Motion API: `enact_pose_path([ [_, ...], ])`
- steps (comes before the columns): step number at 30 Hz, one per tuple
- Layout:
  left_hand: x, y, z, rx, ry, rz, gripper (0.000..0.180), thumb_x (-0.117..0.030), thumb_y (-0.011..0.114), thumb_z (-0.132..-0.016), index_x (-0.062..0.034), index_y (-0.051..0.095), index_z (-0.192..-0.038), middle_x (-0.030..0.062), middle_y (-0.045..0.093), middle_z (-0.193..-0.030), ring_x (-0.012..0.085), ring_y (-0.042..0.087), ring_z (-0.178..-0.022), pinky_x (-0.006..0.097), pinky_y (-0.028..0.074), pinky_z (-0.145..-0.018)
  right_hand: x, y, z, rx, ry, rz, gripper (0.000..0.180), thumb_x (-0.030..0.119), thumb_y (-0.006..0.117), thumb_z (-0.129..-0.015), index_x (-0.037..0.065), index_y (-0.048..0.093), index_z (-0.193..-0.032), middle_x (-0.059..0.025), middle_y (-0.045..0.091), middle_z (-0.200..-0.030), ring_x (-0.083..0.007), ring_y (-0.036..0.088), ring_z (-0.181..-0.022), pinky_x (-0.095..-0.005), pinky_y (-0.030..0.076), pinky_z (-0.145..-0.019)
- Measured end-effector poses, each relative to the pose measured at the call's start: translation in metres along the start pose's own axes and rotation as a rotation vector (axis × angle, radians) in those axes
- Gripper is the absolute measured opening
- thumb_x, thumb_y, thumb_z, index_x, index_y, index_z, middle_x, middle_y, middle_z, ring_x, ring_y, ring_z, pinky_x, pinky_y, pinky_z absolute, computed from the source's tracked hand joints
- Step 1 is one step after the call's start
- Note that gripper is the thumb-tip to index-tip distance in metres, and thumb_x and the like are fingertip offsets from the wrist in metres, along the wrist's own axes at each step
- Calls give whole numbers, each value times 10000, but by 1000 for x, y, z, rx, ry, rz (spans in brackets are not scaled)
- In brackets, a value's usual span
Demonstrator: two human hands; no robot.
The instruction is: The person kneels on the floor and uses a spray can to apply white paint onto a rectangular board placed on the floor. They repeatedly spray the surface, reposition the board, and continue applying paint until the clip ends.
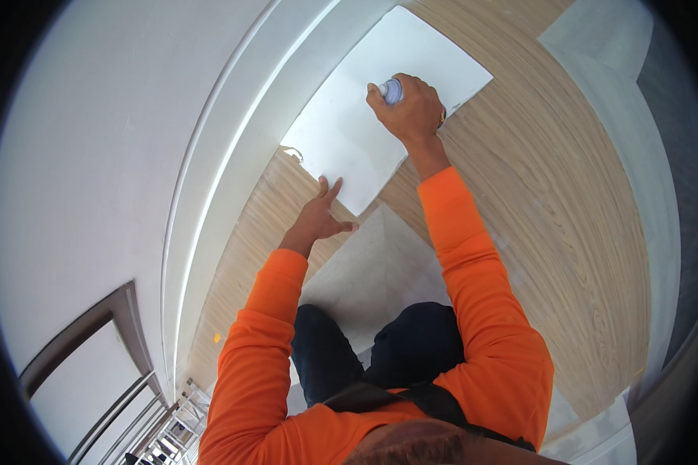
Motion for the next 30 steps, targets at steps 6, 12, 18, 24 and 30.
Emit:
enact_pose_path([
  [6,0,-1,1,-11,5,-23,1282,-479,935,-652,-189,190,-1654,314,24,-1675,444,361,-1478,435,354,-1210,11,-25,1,-164,-31,-203,421,426,837,-737,53,685,-862,-86,686,-733,-307,653,-660,-450,525,-656],
  [12,1,0,1,-6,-2,-27,1281,-481,931,-656,-189,184,-1655,316,22,-1675,446,364,-1475,435,358,-1207,3,-8,7,51,31,1,411,386,852,-748,45,710,-929,-121,730,-844,-321,695,-737,-438,563,-676],
  [18,4,2,0,5,-1,-21,1286,-482,931,-655,-186,179,-1655,318,18,-1674,446,372,-1471,434,360,-1206,10,-4,6,-7,-11,-51,405,410,833,-744,52,687,-863,-97,689,-738,-308,655,-657,-440,526,-650],
  [24,4,1,0,-9,10,-48,1299,-502,934,-646,-184,180,-1655,320,16,-1673,449,384,-1463,441,368,-1200,8,-20,9,-65,-14,-113,429,399,856,-742,49,708,-940,-124,723,-829,-329,688,-730,-442,559,-684],
  [30,4,2,0,-11,20,-48,1303,-500,937,-642,-187,180,-1655,314,28,-1676,448,381,-1465,440,373,-1197,-1,-10,13,26,3,37,425,399,853,-743,49,713,-938,-132,726,-830,-334,698,-746,-445,563,-689],
])
Point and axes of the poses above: each hand's wrist, its own z-axis away from the middle knuckle, its own y-axis out of the palm, x = y × z, the point moved 8 cm from there along -z, towards the middle knuckle
